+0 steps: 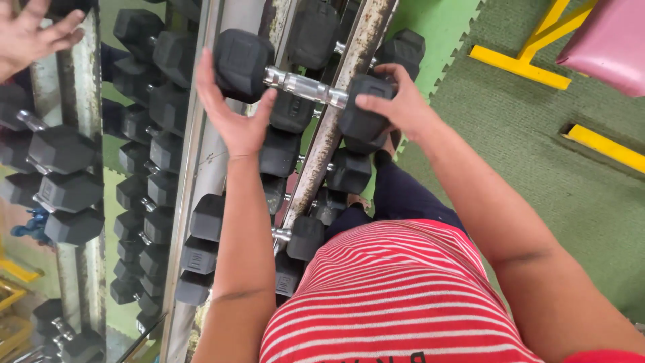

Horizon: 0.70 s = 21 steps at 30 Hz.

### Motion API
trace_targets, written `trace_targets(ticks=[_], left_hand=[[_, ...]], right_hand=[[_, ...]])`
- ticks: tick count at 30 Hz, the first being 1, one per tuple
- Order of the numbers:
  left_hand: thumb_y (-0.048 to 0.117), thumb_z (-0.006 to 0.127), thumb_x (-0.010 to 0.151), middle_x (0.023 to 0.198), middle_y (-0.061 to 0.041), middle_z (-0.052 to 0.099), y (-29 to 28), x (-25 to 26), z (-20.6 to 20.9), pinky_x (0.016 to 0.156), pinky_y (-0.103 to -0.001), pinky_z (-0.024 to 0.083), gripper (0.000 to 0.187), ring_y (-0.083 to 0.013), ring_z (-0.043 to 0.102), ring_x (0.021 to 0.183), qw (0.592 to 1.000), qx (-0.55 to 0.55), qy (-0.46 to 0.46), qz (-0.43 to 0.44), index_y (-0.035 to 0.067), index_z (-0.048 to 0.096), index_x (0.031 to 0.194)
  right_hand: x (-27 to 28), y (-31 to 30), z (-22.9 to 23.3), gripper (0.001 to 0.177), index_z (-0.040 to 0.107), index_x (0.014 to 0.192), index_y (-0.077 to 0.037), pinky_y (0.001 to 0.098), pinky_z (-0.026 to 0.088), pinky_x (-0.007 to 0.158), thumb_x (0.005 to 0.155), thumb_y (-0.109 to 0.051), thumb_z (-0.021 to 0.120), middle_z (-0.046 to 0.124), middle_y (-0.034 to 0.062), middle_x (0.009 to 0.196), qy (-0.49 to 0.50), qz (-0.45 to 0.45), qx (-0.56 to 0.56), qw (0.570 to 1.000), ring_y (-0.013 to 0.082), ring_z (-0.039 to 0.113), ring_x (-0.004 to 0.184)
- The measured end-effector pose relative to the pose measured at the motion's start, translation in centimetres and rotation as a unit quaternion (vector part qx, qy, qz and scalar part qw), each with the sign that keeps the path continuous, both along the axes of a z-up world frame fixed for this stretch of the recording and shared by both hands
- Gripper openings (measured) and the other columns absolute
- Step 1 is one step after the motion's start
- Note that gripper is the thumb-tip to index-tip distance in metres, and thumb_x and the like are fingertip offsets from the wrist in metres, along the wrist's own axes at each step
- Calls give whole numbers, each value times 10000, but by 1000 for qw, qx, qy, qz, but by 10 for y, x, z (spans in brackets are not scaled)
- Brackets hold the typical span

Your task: Cleaning and organizing dumbbells on a weight rack.

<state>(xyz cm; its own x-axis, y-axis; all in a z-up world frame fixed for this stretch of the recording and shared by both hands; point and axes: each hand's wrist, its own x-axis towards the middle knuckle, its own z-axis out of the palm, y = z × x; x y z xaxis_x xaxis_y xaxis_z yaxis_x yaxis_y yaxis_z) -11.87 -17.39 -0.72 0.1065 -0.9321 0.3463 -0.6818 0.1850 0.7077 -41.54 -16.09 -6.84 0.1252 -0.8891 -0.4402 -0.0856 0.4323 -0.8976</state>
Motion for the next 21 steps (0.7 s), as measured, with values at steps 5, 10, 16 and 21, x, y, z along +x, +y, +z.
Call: trace_targets(ticks=[5, 10, 16, 21], left_hand=[[196, 988, 917, 1507, -52, 497, -22, -7, -18, 1210, -457, 434, 886, -305, 507, 1402, 999, -27, -24, -4, 214, 439, 1612], [421, 1012, 689, 1376, -50, 596, -74, -34, 6, 941, -489, 532, 928, -354, 627, 1177, 957, 133, -213, 148, 256, 539, 1471], [463, 986, 773, 1364, -59, 630, -99, -30, 23, 895, -472, 541, 852, -315, 653, 1196, 955, 138, -250, 79, 229, 550, 1467], [195, 885, 966, 1564, -108, 602, -64, 21, -6, 1134, -400, 554, 777, -288, 644, 1370, 972, 127, 195, 38, 124, 456, 1609]], right_hand=[[1, 16, -51, 679, 514, 1448, -49, 518, 509, 993, 941, -434, 748, 644, 127, 1322, -81, -82, 112, 987, 291, 644, 1203], [16, 38, 14, 830, 369, 1553, -61, 526, 381, 1229, 909, -323, 822, 333, 229, 1583, 94, -107, -275, 951, 385, 401, 1467], [14, 17, 5, 932, 470, 1483, -131, 513, 420, 1193, 715, -268, 978, 320, 273, 1511, 237, -40, -360, 902, 478, 412, 1396], [-7, -6, 27, 967, 480, 1481, -150, 469, 476, 1131, 684, -325, 1000, 419, 198, 1450, 187, -10, -242, 952, 411, 511, 1324]])
